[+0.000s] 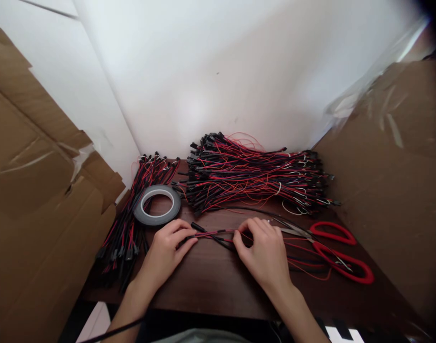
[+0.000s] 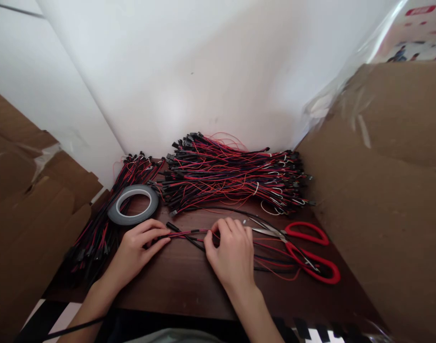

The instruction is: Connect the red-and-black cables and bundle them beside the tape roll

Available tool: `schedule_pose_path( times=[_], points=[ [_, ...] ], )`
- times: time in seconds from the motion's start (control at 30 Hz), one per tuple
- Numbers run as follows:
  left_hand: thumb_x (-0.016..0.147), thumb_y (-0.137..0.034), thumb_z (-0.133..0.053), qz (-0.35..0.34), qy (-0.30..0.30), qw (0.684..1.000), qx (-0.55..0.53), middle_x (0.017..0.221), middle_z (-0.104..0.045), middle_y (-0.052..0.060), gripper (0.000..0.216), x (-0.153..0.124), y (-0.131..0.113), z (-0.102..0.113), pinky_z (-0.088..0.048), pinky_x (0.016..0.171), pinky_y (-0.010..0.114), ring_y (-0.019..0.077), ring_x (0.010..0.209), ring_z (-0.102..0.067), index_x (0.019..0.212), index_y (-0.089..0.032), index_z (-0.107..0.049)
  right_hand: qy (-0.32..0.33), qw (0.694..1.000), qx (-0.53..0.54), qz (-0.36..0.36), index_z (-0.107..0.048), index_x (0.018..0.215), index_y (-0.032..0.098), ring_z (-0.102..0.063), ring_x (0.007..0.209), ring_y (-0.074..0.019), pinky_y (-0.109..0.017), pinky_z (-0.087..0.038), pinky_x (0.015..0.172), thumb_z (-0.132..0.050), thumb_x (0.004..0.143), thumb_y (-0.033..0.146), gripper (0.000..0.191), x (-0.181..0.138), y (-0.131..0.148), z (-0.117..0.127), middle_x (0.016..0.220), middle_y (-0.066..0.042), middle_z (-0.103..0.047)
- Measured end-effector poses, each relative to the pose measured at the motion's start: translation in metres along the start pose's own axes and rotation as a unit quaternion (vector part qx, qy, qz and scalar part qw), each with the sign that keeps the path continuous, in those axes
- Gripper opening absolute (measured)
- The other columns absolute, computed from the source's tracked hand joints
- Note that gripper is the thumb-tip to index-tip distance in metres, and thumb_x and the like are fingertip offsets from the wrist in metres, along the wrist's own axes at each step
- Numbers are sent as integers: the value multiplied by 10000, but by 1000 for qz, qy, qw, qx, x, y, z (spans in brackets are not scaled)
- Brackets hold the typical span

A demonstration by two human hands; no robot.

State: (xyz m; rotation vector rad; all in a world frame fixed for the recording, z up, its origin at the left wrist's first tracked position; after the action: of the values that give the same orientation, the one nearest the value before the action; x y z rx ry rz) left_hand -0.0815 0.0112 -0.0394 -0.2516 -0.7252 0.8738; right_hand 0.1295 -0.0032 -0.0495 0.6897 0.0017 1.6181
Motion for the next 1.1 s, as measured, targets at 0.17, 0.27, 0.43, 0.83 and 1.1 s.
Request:
schedule_pose_path(
  times=[0.17, 0.27, 0.43, 0.83, 1.1],
  points=[
    [874, -164, -641, 6, 5, 1000, 0, 923, -676, 58, 101, -1, 1, 0, -516, 628, 209, 136, 750, -634, 937, -169, -720, -1, 1000, 12, 21, -581, 767, 197, -536, 802, -212, -337, -302, 739, -557, 855, 211, 92, -2, -3, -1, 792, -22, -625],
    [875, -165, -641, 11, 10, 1000, -1, 926, -677, 54, 102, -1, 0, 0, -513, 629, 208, 131, 737, -628, 940, -174, -719, -2, 1000, 22, 21, -608, 781, 194, -545, 833, -220, -350, -315, 759, -599, 842, 218, 67, -3, -1, 2, 818, -24, -641],
    [877, -163, -637, 13, 9, 1000, -8, 920, -676, 55, 101, 1, 0, 0, -506, 636, 208, 135, 751, -628, 939, -164, -718, 26, 998, 39, 43, -652, 780, 187, -556, 892, -226, -364, -350, 774, -606, 876, 196, 107, -1, 2, 7, 912, -39, -662],
    [895, -176, -620, 37, 21, 999, -27, 932, -673, 47, 113, 0, 3, -3, -491, 677, 218, 129, 760, -609, 954, -170, -716, 104, 992, 59, 51, -583, 798, 157, -545, 846, -209, -331, -443, 734, -535, 911, 142, 124, 11, -4, 6, 885, -65, -562],
    [899, -170, -613, 43, 22, 998, -33, 923, -679, 46, 117, 0, 4, -2, -482, 665, 217, 129, 751, -609, 946, -168, -719, 99, 988, 104, 57, -550, 797, 171, -548, 822, -200, -309, -427, 711, -538, 858, 102, 92, 2, -5, 1, 845, -49, -553]
  ],
)
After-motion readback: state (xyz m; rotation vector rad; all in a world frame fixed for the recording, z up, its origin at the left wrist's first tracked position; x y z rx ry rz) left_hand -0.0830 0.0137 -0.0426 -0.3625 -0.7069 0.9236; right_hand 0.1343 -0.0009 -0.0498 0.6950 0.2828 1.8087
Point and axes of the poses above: each hand's wrist, its own x-axis towards the middle knuckle, its own z-axis out of the back of the hand, y = z × x, the point moved 5 cm from there along x, towards the middle knuckle
